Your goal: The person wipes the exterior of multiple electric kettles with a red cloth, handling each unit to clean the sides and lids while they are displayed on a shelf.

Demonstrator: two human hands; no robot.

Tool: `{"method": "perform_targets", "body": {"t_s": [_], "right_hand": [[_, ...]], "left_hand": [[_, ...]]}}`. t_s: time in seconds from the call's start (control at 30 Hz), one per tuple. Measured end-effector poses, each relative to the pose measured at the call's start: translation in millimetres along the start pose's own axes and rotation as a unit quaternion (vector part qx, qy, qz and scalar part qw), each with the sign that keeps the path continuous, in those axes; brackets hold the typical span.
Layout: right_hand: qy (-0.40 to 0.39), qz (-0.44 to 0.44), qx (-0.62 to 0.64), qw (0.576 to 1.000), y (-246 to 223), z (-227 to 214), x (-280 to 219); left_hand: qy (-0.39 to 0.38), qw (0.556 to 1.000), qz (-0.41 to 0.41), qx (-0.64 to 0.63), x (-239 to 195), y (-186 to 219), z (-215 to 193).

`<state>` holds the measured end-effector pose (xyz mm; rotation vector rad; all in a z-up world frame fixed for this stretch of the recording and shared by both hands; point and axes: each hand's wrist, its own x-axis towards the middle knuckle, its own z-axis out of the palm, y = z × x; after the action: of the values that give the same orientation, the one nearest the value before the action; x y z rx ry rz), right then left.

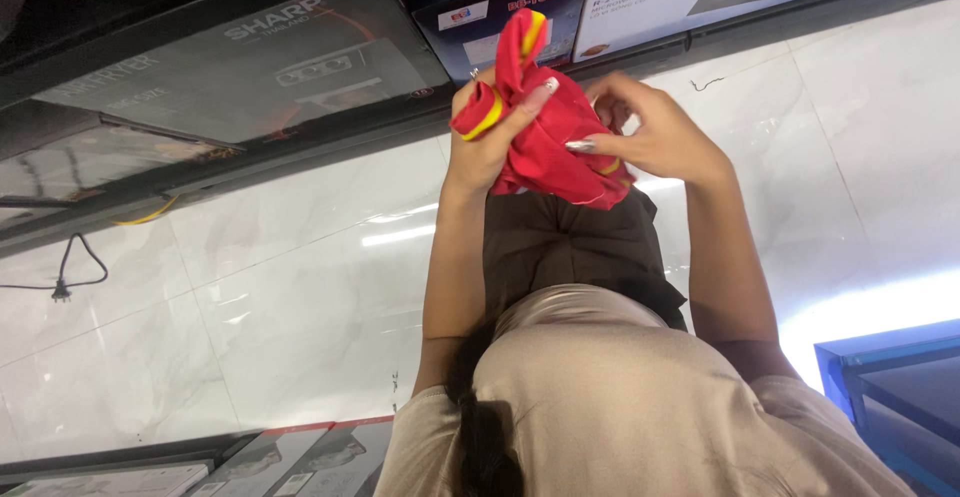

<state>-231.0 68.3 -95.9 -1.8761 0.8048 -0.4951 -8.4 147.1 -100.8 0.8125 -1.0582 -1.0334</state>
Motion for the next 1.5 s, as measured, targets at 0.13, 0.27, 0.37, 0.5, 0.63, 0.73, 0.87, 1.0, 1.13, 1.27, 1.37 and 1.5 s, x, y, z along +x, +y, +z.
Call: {"method": "perform_targets", "body": {"t_s": [0.13,0.27,0.37,0.5,0.63,0.73,0.87,1.0,1.13,1.27,1.37,1.5], "right_hand": [[0.035,-0.214,-0.08,0.973,12.2,-8.2,2.2],[0.075,0.003,0.271,0.96,-5.1,-12.5,-13.4],[0.134,0.013,0.388,0.912,-8.2,-9.5,-4.6],[0.123,-0.103,0.425,0.891,-6.8,-0.9,4.6],[0.175,-0.113,0.44,0.873,-36.2,-3.2,3.6],[0.243,-0.159,0.386,0.875,-54.7,-9.5,0.1],[0.316,-0.123,0.283,0.897,-41.3,-18.6,-6.4],[0.289,-0.158,0.258,0.908,-23.7,-31.1,-9.6],[0.201,-0.163,0.116,0.959,-42.7,-44.4,-22.7],[0.236,-0.124,0.008,0.964,-30.2,-47.4,-23.1],[0.226,-0.158,0.052,0.96,-9.1,-55.1,-24.8],[0.157,-0.201,0.126,0.959,-5.4,-57.8,-20.8]], "left_hand": [[0.124,0.989,-0.048,-0.065,3.9,-2.5,-7.9],[0.188,0.977,-0.047,0.087,13.7,3.1,-25.8],[0.206,0.954,0.018,0.218,0.9,-0.5,-22.3],[-0.111,0.969,0.032,0.218,-17.8,0.7,-16.6],[-0.127,0.932,-0.158,0.299,-13.8,8.9,-3.5],[-0.075,0.875,-0.277,0.389,-8.3,-1.9,-6.0],[-0.028,0.861,-0.078,0.501,-7.4,-24.5,-25.6],[0.069,0.836,0.02,0.544,-2.0,-13.5,-41.7],[0.092,0.885,-0.006,0.456,0.7,14.8,-53.6],[0.066,0.91,0.012,0.41,10.3,25.8,-54.2],[0.023,0.945,0.049,0.323,11.7,29.5,-51.2],[-0.054,0.988,0.041,0.141,18.1,36.9,-43.1]]}}
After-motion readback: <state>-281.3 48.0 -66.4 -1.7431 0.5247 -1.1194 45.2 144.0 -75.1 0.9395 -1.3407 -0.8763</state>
